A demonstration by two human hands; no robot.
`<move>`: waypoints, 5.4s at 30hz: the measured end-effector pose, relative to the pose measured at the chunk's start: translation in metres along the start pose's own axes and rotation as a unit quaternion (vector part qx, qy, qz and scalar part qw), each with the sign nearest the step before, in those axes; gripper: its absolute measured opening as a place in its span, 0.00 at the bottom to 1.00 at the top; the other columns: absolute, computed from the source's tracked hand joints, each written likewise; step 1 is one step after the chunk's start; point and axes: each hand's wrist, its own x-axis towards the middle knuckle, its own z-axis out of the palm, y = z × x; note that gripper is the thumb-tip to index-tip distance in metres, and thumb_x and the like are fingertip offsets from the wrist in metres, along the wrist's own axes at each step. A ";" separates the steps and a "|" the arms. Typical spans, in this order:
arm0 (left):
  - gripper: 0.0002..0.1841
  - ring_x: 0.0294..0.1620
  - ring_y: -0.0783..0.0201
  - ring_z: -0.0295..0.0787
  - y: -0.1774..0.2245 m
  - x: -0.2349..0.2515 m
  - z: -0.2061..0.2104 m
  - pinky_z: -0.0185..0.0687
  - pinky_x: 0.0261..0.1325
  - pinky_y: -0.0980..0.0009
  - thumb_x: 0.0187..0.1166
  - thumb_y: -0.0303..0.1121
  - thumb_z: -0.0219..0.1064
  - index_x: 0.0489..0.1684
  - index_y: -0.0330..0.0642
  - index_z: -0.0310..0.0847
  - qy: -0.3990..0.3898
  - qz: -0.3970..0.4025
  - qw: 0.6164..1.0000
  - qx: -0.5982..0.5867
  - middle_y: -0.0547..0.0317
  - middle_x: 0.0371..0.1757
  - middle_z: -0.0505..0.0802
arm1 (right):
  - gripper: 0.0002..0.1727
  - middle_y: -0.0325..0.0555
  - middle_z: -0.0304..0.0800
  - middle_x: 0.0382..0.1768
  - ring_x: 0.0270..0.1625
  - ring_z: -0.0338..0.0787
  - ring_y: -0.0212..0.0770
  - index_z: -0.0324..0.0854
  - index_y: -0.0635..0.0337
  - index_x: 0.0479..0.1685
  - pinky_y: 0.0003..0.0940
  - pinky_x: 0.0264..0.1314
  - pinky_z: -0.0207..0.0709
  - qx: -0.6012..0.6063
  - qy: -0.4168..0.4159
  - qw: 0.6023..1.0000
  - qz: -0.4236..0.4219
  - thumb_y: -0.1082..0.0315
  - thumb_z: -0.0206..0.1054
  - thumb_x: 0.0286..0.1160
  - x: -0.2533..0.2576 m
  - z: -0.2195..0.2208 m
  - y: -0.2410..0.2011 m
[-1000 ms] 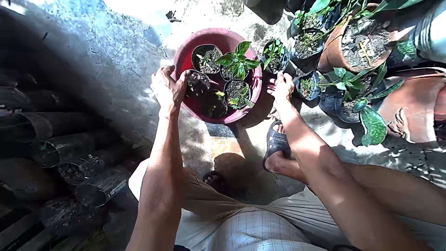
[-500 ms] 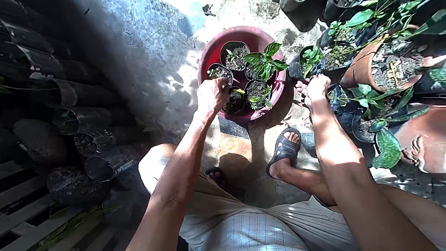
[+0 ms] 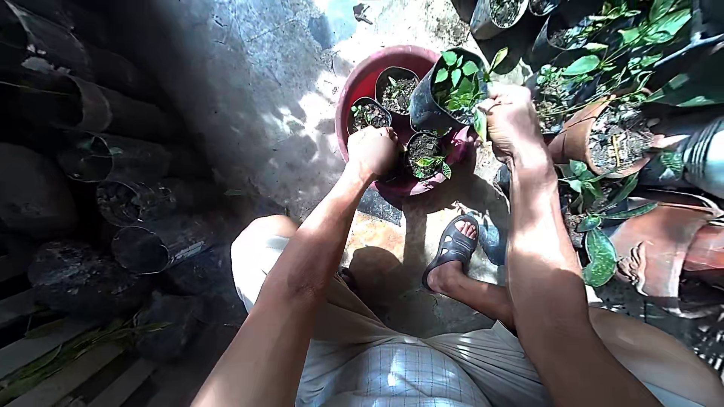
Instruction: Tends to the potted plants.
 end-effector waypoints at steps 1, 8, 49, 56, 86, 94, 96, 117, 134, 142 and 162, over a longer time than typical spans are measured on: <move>0.22 0.56 0.44 0.93 -0.002 0.000 0.001 0.84 0.52 0.39 0.89 0.52 0.48 0.59 0.59 0.90 0.009 -0.004 1.000 0.000 0.50 0.50 0.96 | 0.07 0.39 0.84 0.27 0.19 0.82 0.31 0.83 0.56 0.45 0.31 0.21 0.81 -0.001 -0.023 1.000 0.008 0.72 0.59 0.80 0.005 0.013 -0.002; 0.19 0.56 0.44 0.93 -0.017 -0.003 0.003 0.84 0.53 0.37 0.86 0.50 0.51 0.56 0.59 0.90 0.013 -0.014 0.999 -0.032 0.50 0.50 0.96 | 0.20 0.50 0.89 0.42 0.19 0.87 0.36 0.77 0.56 0.69 0.32 0.21 0.86 -0.012 -0.062 0.993 0.099 0.77 0.53 0.82 0.024 0.068 0.021; 0.17 0.62 0.45 0.91 -0.039 -0.006 0.000 0.83 0.59 0.35 0.80 0.45 0.63 0.63 0.67 0.90 0.002 -0.009 0.994 -0.105 0.52 0.57 0.95 | 0.35 0.59 0.87 0.59 0.21 0.90 0.45 0.56 0.31 0.93 0.41 0.22 0.88 -0.078 -0.122 0.972 0.186 0.68 0.55 0.86 0.027 0.086 0.029; 0.12 0.51 0.48 0.94 -0.046 -0.002 -0.003 0.84 0.54 0.38 0.77 0.44 0.66 0.47 0.55 0.95 0.033 0.010 0.989 -0.144 0.54 0.43 0.97 | 0.35 0.60 0.88 0.59 0.24 0.91 0.46 0.58 0.33 0.92 0.42 0.25 0.89 -0.101 -0.140 0.968 0.183 0.68 0.57 0.84 0.030 0.086 0.026; 0.13 0.65 0.51 0.87 -0.025 0.057 -0.069 0.79 0.71 0.48 0.86 0.36 0.61 0.49 0.46 0.94 0.068 0.300 0.950 -0.047 0.51 0.60 0.92 | 0.32 0.54 0.89 0.49 0.22 0.87 0.40 0.60 0.37 0.90 0.36 0.24 0.84 -0.118 -0.141 0.969 0.167 0.66 0.54 0.85 0.033 0.083 0.027; 0.13 0.45 0.64 0.93 -0.031 0.032 -0.105 0.86 0.58 0.59 0.85 0.38 0.62 0.47 0.40 0.91 0.150 0.246 0.945 -0.156 0.53 0.43 0.96 | 0.28 0.56 0.90 0.53 0.27 0.93 0.44 0.68 0.48 0.83 0.43 0.29 0.90 -0.129 -0.131 0.977 0.105 0.68 0.58 0.82 0.027 0.079 0.029; 0.12 0.41 0.74 0.92 -0.042 0.027 -0.110 0.88 0.53 0.68 0.81 0.39 0.65 0.44 0.43 0.92 0.154 0.214 0.941 -0.213 0.61 0.40 0.96 | 0.25 0.57 0.91 0.54 0.35 0.95 0.49 0.75 0.52 0.76 0.50 0.36 0.91 -0.196 -0.081 0.977 0.026 0.68 0.61 0.78 0.019 0.077 0.030; 0.10 0.36 0.70 0.96 -0.083 -0.022 -0.107 0.95 0.47 0.63 0.82 0.37 0.66 0.45 0.43 0.92 0.018 0.066 0.975 -0.212 0.61 0.39 0.97 | 0.13 0.54 0.92 0.49 0.55 0.91 0.58 0.91 0.53 0.51 0.61 0.53 0.80 -0.371 -0.012 0.913 -0.171 0.64 0.60 0.83 0.032 0.089 0.012; 0.09 0.37 0.70 0.97 -0.064 -0.036 -0.123 0.96 0.45 0.68 0.82 0.36 0.66 0.45 0.41 0.88 0.088 0.114 0.922 -0.359 0.63 0.39 0.98 | 0.12 0.42 0.93 0.46 0.38 0.93 0.34 0.85 0.59 0.54 0.36 0.44 0.89 -0.118 0.102 0.971 -0.178 0.67 0.57 0.85 0.011 0.053 -0.002; 0.09 0.35 0.72 0.94 -0.020 -0.053 -0.122 0.95 0.42 0.70 0.83 0.34 0.68 0.48 0.38 0.89 0.147 0.211 0.871 -0.418 0.64 0.40 0.96 | 0.06 0.38 0.92 0.36 0.35 0.93 0.31 0.86 0.58 0.45 0.32 0.39 0.91 -0.001 0.134 0.976 -0.173 0.67 0.67 0.79 -0.016 0.040 -0.007; 0.10 0.36 0.68 0.94 0.023 -0.051 -0.127 0.93 0.41 0.70 0.89 0.37 0.62 0.53 0.44 0.88 0.005 0.169 0.779 -0.604 0.64 0.41 0.96 | 0.09 0.51 0.98 0.43 0.48 0.96 0.39 0.96 0.63 0.45 0.34 0.56 0.88 -0.011 0.235 0.868 -0.438 0.78 0.72 0.71 -0.024 0.066 -0.060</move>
